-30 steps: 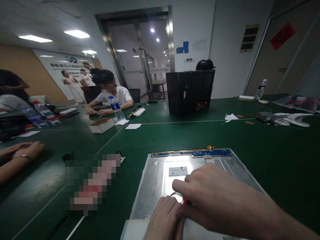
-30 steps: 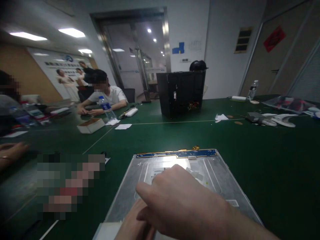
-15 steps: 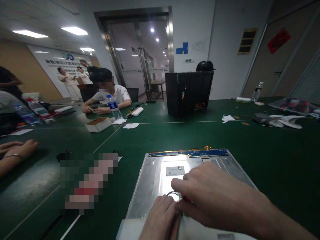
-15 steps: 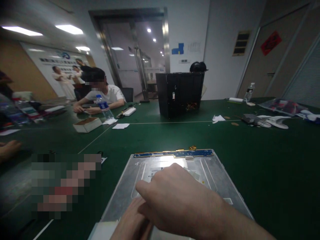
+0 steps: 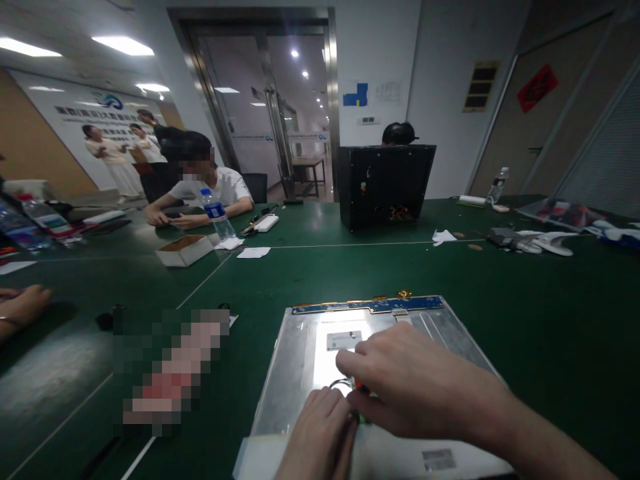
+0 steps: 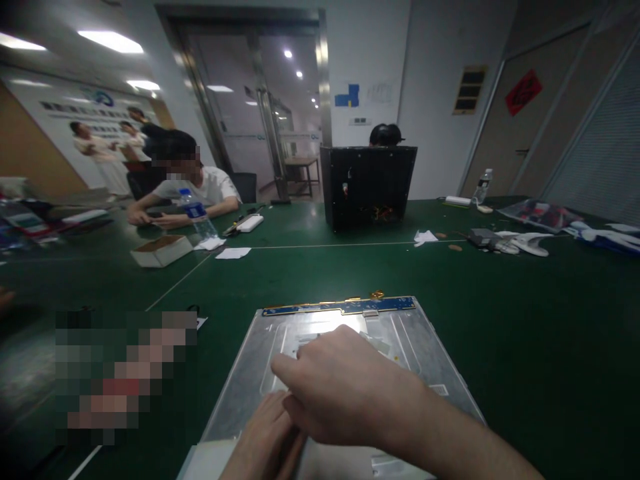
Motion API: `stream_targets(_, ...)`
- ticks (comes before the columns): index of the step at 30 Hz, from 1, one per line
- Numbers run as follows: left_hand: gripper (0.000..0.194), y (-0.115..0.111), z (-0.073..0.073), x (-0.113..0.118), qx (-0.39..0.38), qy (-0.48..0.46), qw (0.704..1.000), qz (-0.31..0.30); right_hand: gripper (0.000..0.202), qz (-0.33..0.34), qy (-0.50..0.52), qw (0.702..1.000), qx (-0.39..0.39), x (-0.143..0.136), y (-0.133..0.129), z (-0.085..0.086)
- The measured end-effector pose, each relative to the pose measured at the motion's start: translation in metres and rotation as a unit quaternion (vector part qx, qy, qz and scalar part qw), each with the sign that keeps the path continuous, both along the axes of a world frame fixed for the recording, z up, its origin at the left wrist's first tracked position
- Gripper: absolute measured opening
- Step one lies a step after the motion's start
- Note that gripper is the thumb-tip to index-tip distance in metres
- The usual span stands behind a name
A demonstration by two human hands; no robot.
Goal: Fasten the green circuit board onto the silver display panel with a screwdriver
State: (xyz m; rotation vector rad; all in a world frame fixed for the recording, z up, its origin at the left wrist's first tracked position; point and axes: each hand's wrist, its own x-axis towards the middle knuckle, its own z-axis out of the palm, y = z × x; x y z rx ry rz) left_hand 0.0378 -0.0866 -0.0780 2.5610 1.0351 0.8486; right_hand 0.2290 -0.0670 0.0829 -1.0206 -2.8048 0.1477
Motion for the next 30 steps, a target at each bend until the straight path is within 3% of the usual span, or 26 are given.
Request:
stream_targets(5, 0.018, 0.0, -0.004, 0.002, 0.002, 0.003, 1.0, 0.008, 0.012, 0.023, 0.006, 1.0, -0.016, -0.004, -0.002, 0.005)
stream_targets(9, 0.02, -0.001, -0.005, 0.004, 0.013, -0.01, 1.0, 0.016, 0.017, -0.016, 0.0, 1.0, -0.023, -0.012, -0.002, 0.003)
stream_targets(13, 0.016, -0.004, 0.003, 0.002, -0.037, -0.013, 0.999, 0.009, 0.005, -0.046, 0.017, 0.999, -0.012, -0.015, -0.004, -0.005)
stream_targets(19, 0.014, -0.008, 0.012, -0.002, -0.068, -0.007, 0.998, 0.007, 0.014, -0.056, 0.108, 0.991, -0.05, -0.007, -0.011, -0.013)
stream_targets(26, 0.016, -0.007, 0.004, -0.003, -0.068, -0.035, 0.997, 0.01, 0.011, -0.137, 0.162, 0.976, -0.045, -0.009, -0.021, -0.029)
stream_targets(30, 0.018, -0.005, 0.003, -0.003, -0.088, -0.026, 0.996, 0.0, 0.023, -0.163, 0.186, 0.968, -0.052, -0.012, -0.029, -0.039)
